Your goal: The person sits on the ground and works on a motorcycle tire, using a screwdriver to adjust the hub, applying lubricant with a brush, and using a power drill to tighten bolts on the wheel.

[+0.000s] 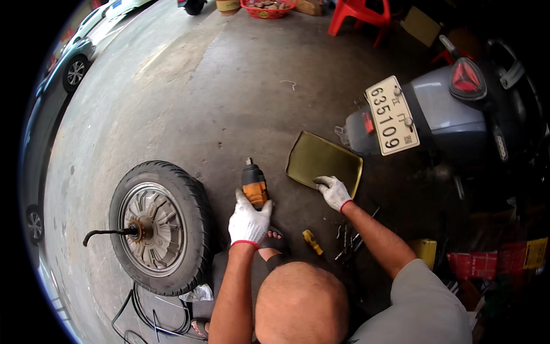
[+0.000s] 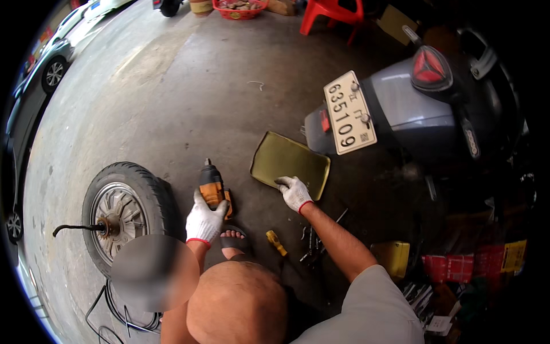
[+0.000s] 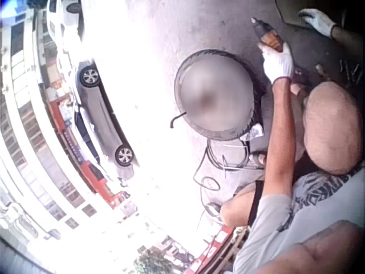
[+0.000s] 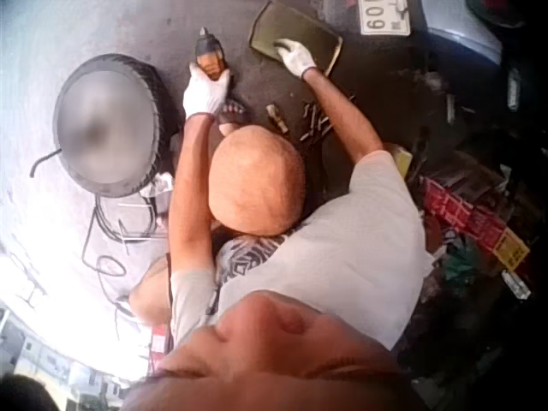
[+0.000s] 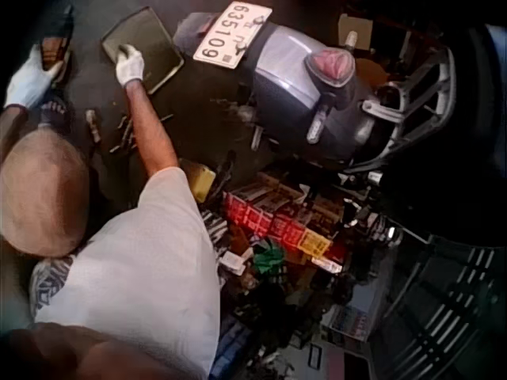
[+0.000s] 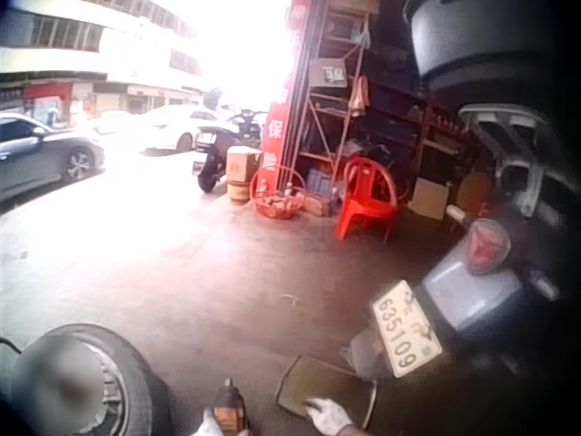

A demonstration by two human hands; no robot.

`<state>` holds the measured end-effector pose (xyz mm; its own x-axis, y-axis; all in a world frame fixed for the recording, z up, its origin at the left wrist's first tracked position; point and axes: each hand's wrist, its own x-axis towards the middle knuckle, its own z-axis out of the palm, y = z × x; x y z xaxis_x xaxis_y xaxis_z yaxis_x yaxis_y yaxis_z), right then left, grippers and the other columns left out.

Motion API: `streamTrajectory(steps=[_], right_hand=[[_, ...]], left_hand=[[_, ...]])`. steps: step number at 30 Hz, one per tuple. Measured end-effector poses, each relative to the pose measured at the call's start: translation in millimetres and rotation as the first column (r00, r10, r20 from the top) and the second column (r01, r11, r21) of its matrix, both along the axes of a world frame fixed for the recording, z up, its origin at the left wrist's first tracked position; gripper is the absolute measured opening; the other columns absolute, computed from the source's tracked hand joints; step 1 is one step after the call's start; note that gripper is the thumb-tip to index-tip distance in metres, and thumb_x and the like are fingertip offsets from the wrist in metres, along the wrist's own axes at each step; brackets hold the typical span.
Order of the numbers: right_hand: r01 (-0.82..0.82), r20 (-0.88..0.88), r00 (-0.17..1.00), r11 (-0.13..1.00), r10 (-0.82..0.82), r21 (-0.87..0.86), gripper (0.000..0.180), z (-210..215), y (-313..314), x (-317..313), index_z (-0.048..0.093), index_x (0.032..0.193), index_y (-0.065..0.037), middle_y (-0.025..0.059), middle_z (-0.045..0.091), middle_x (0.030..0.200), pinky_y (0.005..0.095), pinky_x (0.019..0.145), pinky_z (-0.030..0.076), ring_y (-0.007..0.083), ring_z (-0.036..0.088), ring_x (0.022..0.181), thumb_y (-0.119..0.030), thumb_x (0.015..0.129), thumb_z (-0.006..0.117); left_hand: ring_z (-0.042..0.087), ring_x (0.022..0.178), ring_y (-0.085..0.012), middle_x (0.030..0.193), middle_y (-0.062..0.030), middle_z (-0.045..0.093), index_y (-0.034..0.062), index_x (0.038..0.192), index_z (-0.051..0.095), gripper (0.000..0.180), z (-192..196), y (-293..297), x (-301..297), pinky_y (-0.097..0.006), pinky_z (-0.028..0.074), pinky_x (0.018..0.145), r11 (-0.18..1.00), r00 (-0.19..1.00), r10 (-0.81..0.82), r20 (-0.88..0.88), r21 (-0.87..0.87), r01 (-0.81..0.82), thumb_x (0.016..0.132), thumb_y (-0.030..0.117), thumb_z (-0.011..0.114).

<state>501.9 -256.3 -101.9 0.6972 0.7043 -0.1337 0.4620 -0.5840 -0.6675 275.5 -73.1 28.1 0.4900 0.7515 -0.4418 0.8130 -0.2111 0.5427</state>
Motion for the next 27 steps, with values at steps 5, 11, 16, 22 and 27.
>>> streamTrajectory(steps=[5,11,16,22,27], right_hand=[[0.207,0.096,0.976,0.965,-0.193,-0.163,0.025,-10,-133,-33,0.066,0.109,-0.002,0.0188,0.068,0.108,0.0447,0.089,0.055,0.0350,0.068,0.102,-0.012,0.086,0.070],[-0.046,0.220,0.969,0.959,0.111,-0.280,0.030,-15,-141,-99,0.064,0.108,-0.008,0.0188,0.062,0.108,0.0492,0.088,0.053,0.0394,0.064,0.100,-0.016,0.081,0.073],[-0.123,0.200,0.928,0.764,0.315,-0.633,0.027,-25,-112,-117,0.069,0.102,-0.011,0.0173,0.063,0.107,0.0464,0.088,0.049,0.0344,0.063,0.102,-0.028,0.082,0.075],[-0.109,0.293,0.945,0.984,0.147,-0.144,0.069,-15,-56,-124,0.052,0.137,-0.005,0.0228,0.053,0.135,0.0505,0.106,0.041,0.0401,0.051,0.123,-0.024,0.077,0.080],[-0.093,0.081,0.994,0.960,0.074,0.265,0.081,-12,45,-134,0.044,0.144,-0.002,0.0254,0.051,0.139,0.0494,0.109,0.043,0.0439,0.051,0.129,-0.012,0.074,0.083]], left_hand=[[0.068,0.109,-0.0428,0.120,-0.0306,0.067,-0.0044,0.152,0.031,0.095,-16,-6,16,-0.044,0.054,0.094,0.999,0.997,-0.035,0.068,0.021,0.034,0.086,0.048,0.073],[0.067,0.112,-0.0421,0.122,-0.0300,0.067,-0.0047,0.154,0.028,0.097,-37,-3,1,-0.043,0.053,0.095,0.999,0.990,-0.017,0.137,0.049,0.011,0.087,0.048,0.073],[0.065,0.117,-0.0414,0.127,-0.0330,0.063,-0.0083,0.152,0.031,0.096,-25,-3,-8,-0.042,0.050,0.099,0.999,0.984,-0.024,0.177,-0.018,0.028,0.086,0.047,0.074],[0.060,0.071,-0.0127,0.107,-0.0110,0.069,0.0020,0.145,0.042,0.053,-94,-16,-91,-0.028,0.050,0.055,0.956,0.874,0.217,0.434,-0.273,-0.102,0.095,0.007,0.056],[0.057,0.061,-0.0096,0.097,-0.0075,0.069,0.0010,0.127,0.057,0.029,-30,-32,-94,-0.025,0.050,0.054,0.734,0.809,0.478,0.342,-0.661,-0.154,0.100,0.008,0.048]])
